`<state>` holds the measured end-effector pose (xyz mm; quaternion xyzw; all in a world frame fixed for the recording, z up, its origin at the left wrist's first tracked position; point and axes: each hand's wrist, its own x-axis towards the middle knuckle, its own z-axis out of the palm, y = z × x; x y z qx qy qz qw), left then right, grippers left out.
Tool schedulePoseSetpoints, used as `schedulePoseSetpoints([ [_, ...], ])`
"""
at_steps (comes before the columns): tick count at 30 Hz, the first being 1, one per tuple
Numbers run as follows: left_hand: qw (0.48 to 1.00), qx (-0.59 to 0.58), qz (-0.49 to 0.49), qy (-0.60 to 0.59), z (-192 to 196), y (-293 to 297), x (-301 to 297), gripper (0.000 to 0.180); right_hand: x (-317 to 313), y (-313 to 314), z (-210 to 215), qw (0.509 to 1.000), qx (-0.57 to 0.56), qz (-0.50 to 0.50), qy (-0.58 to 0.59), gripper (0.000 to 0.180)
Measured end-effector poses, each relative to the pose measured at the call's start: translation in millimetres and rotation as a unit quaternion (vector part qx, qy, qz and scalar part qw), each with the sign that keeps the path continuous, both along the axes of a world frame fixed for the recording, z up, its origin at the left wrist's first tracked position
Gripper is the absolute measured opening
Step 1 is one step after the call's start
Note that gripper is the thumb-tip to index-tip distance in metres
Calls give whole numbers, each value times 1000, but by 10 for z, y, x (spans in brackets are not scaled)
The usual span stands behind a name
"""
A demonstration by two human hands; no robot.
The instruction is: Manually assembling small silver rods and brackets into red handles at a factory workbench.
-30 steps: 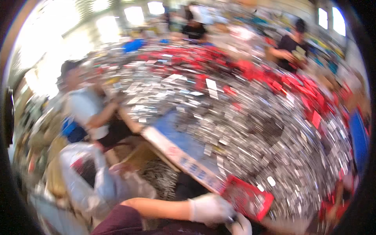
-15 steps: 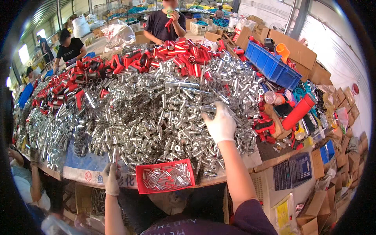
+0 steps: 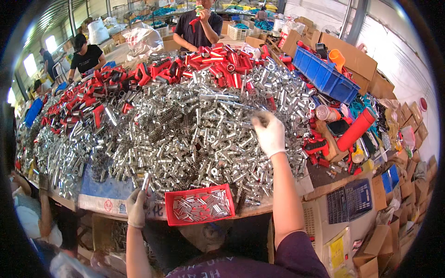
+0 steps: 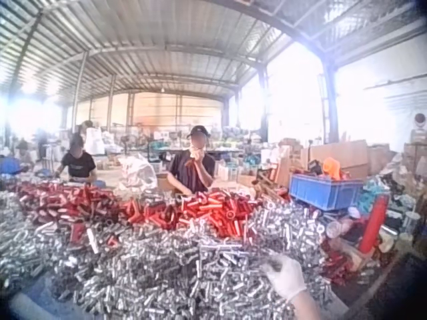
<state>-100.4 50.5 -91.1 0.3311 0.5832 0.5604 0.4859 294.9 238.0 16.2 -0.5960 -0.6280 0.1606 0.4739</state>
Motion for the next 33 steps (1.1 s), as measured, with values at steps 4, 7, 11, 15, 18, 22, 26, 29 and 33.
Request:
schedulePoseSetpoints([
  [4, 1000, 5, 9, -4, -59, 15, -18, 24, 17, -118, 117, 982, -76, 83, 150, 35],
  [7, 1000, 4, -6, 19, -31, -22, 3, 24, 86, -140, 6, 999, -1, 32, -29, 38],
  [11, 999, -2, 9, 38, -60, 3, 11, 24, 120, -99, -122, 993, -59, 86, 54, 41],
  [15, 999, 7, -3, 50, -46, 18, 39, 23, 103, -169, -226, 991, -20, 68, 114, 37],
  [18, 999, 2, -1, 52, -48, 15, 29, 25, -95, -248, -267, 980, 65, 43, 181, 32],
  [22, 997, 6, 7, 72, 46, 17, 108, 26, -209, -301, -238, 1000, -25, 11, -6, 32],
  [26, 995, 12, 19, 100, -1, -4, 82, 24, -286, -290, -340, 999, 17, 25, 40, 33],
  [29, 997, 7, -3, 81, -31, -11, 76, 25, -238, -322, -316, 933, -64, 122, 334, 35],
  [33, 997, 6, 4, 79, -28, 2, 90, 26, -231, -261, -321, 946, -97, 125, 281, 34],
])
